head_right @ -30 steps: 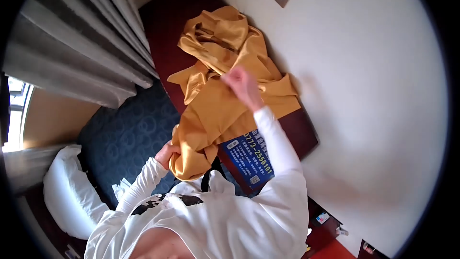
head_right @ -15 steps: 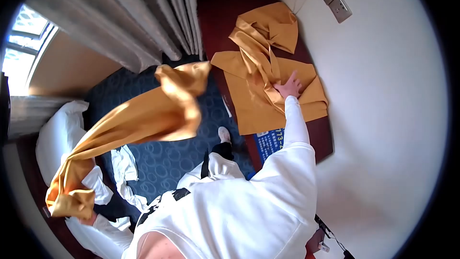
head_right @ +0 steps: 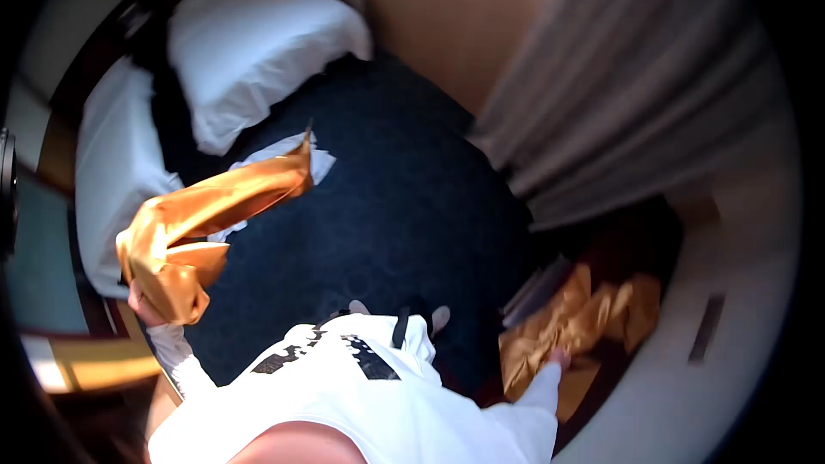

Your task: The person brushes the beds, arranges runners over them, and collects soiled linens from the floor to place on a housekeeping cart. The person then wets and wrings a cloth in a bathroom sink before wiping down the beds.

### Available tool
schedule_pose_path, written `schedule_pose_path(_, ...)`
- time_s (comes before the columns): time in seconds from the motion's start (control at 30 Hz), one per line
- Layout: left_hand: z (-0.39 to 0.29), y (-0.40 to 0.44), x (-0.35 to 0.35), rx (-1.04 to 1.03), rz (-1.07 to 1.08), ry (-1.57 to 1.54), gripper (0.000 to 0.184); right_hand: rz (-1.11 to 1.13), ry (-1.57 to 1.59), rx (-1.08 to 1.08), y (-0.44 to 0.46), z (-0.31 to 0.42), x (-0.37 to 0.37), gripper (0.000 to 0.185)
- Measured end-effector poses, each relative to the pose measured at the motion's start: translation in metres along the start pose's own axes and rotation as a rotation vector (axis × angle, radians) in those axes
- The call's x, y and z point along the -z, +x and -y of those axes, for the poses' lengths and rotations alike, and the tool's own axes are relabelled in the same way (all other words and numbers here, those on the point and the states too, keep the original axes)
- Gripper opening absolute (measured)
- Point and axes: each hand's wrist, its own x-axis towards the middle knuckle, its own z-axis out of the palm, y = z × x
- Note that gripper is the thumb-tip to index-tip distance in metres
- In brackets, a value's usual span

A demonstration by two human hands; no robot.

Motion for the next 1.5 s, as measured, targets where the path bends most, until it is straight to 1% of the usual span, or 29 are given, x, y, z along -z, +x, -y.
schedule_pose_path(0.03,0.008,-0.015,0.008,-0.054,-0.107,-0.01,0.031,0.033,0.04,-0.028,0.001,0.004,-0.029,0.042)
schedule_pose_path(0.07,-0.002,-0.02,0.013,0.106,-0.161,-0.195,0.031,0.084,0.045,-0.038,-0.011,0.026,-0.064,0.041)
schedule_pose_path(0.13,-0.008,-0.027,0.014,-0.015,-0.155,-0.005,0.039,0.184,0.027,-0.053,-0.038,0.063,-0.141,0.038)
schedule_pose_path(0.17,-0.012,-0.028,0.016,-0.045,-0.224,-0.015,0.039,0.244,0.02,-0.042,-0.055,0.084,-0.18,0.037)
schedule_pose_path(0.33,-0.024,-0.025,0.037,-0.093,-0.289,-0.102,0.051,0.593,-0.017,0.127,-0.162,0.209,-0.39,0.033)
schedule_pose_path(0.37,-0.028,-0.018,0.052,-0.074,-0.337,-0.105,0.059,0.66,-0.01,0.177,-0.194,0.239,-0.427,0.033)
schedule_pose_path(0.5,-0.064,0.015,0.073,-0.126,-0.441,-0.169,0.051,0.93,0.102,0.373,-0.324,0.378,-0.573,0.031)
schedule_pose_path(0.57,-0.078,0.046,0.095,-0.138,-0.462,-0.209,0.048,1.069,0.213,0.491,-0.415,0.467,-0.635,0.03)
schedule_pose_path(0.67,-0.101,0.094,0.123,-0.173,-0.506,-0.191,0.045,1.273,0.41,0.605,-0.564,0.596,-0.7,0.03)
schedule_pose_path(0.73,-0.115,0.118,0.138,-0.195,-0.616,-0.095,0.04,1.442,0.488,0.75,-0.669,0.667,-0.732,0.031)
schedule_pose_path(0.77,-0.118,0.128,0.153,-0.229,-0.599,-0.045,0.036,1.141,0.256,1.632,-0.716,0.693,-0.751,0.037)
schedule_pose_path(0.8,-0.117,0.133,0.176,-0.24,-0.603,0.091,0.045,0.644,-0.001,2.439,-0.768,0.708,-0.773,0.044)
schedule_pose_path(0.83,-0.12,0.138,0.191,-0.208,-0.639,0.175,0.041,1.006,0.188,2.225,-0.838,0.697,-0.764,0.046)
schedule_pose_path(0.87,-0.126,0.146,0.202,-0.137,-0.656,0.128,0.036,1.597,0.282,1.679,-0.916,0.665,-0.742,0.048)
schedule_pose_path(0.9,-0.134,0.155,0.199,-0.191,-0.614,0.078,0.034,1.862,0.26,1.449,-0.982,0.622,-0.715,0.05)
schedule_pose_path(0.93,-0.133,0.159,0.21,-0.214,-0.706,0.194,0.035,2.035,0.191,1.431,-1.036,0.576,-0.686,0.052)
schedule_pose_path(1.0,-0.144,0.174,0.211,-0.229,-0.705,0.073,0.035,2.527,0.12,1.545,-1.113,0.473,-0.628,0.062)
schedule_pose_path(1.03,-0.149,0.18,0.213,-0.181,-0.755,0.085,0.035,2.718,0.012,1.679,-1.136,0.42,-0.584,0.076)
schedule_pose_path(1.07,-0.156,0.186,0.214,-0.13,-0.799,0.096,0.035,2.759,-0.08,1.947,-1.151,0.371,-0.556,0.092)
schedule_pose_path(1.1,-0.164,0.193,0.212,-0.151,-0.793,0.079,0.033,2.967,0.027,2.013,-1.161,0.322,-0.541,0.106)
schedule_pose_path(1.13,-0.168,0.196,0.221,-0.19,-0.733,0.112,0.031,3.082,0.406,2.151,-1.171,0.281,-0.519,0.111)
schedule_pose_path(1.2,-0.171,0.201,0.249,-0.164,-0.809,0.124,0.032,3.367,0.512,1.831,-1.183,0.225,-0.476,0.114)
schedule_pose_path(1.27,-0.176,0.196,0.283,-0.116,-0.828,0.195,0.032,3.833,-0.13,1.228,-1.219,0.209,-0.455,0.122)
schedule_pose_path(1.3,-0.18,0.194,0.302,-0.061,-0.824,0.266,0.032,3.962,-0.294,0.496,-1.239,0.19,-0.454,0.11)
schedule_pose_path(1.33,-0.18,0.19,0.323,-0.066,-0.83,0.272,0.032,3.907,-0.232,0.545,-1.263,0.181,-0.455,0.094)
schedule_pose_path(1.4,-0.185,0.186,0.367,0.01,-0.734,0.539,0.034,3.756,-0.218,0.637,-1.297,0.146,-0.439,0.079)
schedule_pose_path(1.43,-0.194,0.194,0.379,-0.011,-0.565,0.288,0.034,3.755,-0.223,0.611,-1.31,0.126,-0.43,0.071)
schedule_pose_path(1.47,-0.203,0.203,0.384,0.047,-0.506,0.127,0.034,3.772,-0.442,0.411,-1.321,0.107,-0.425,0.067)
schedule_pose_path(1.5,-0.211,0.207,0.393,0.083,-0.556,0.267,0.035,3.727,-0.623,0.435,-1.333,0.098,-0.424,0.067)
